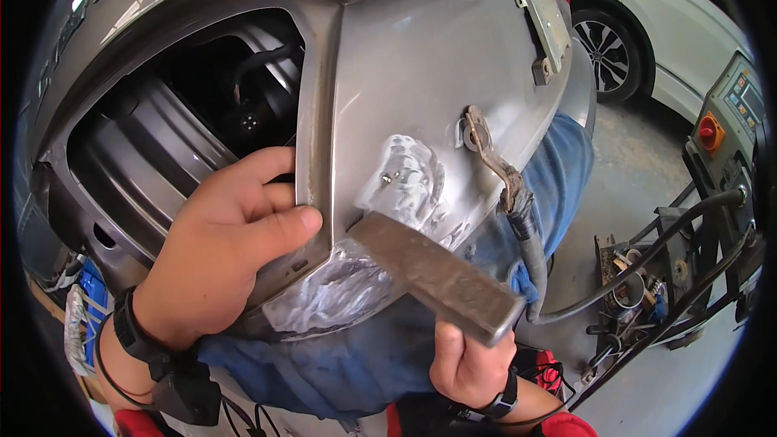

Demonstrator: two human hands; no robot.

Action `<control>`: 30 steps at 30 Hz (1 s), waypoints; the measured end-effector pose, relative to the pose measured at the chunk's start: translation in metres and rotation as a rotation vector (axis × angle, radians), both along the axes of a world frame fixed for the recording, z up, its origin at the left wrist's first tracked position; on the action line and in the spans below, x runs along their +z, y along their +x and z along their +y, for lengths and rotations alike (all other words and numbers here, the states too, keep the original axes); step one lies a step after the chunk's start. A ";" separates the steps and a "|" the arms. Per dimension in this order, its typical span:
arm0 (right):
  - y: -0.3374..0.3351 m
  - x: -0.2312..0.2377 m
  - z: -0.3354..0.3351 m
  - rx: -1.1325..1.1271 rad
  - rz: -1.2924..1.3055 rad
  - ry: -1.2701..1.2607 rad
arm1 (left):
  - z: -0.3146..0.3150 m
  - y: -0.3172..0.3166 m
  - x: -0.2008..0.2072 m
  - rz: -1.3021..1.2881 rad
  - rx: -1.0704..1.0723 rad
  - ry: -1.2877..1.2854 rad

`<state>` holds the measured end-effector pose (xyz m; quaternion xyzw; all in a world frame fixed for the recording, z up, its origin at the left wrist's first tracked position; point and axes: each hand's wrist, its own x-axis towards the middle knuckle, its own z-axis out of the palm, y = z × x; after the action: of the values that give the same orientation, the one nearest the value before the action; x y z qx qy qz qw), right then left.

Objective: Hammering and using a spot welder to repair a dent on a car body panel.

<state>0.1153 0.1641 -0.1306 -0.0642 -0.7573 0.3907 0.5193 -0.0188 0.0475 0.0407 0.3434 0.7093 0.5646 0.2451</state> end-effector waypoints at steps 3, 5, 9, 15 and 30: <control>-0.012 -0.004 0.010 -0.056 0.080 0.185 | -0.002 -0.004 0.000 -0.048 -0.021 -0.031; -0.012 -0.008 0.007 -0.048 0.129 0.191 | -0.002 -0.006 0.001 -0.079 -0.036 -0.048; -0.001 -0.002 0.006 -0.006 0.071 0.111 | -0.001 -0.003 0.003 -0.032 -0.067 -0.044; -0.006 0.000 -0.001 -0.055 0.062 0.080 | 0.000 -0.005 0.001 -0.016 -0.110 0.027; -0.006 0.005 0.000 -0.097 0.099 0.026 | -0.003 -0.003 0.003 -0.030 -0.148 -0.017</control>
<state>0.1092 0.1641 -0.1253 -0.0747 -0.7318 0.3581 0.5751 -0.0219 0.0448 0.0438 0.3841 0.6831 0.5441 0.2997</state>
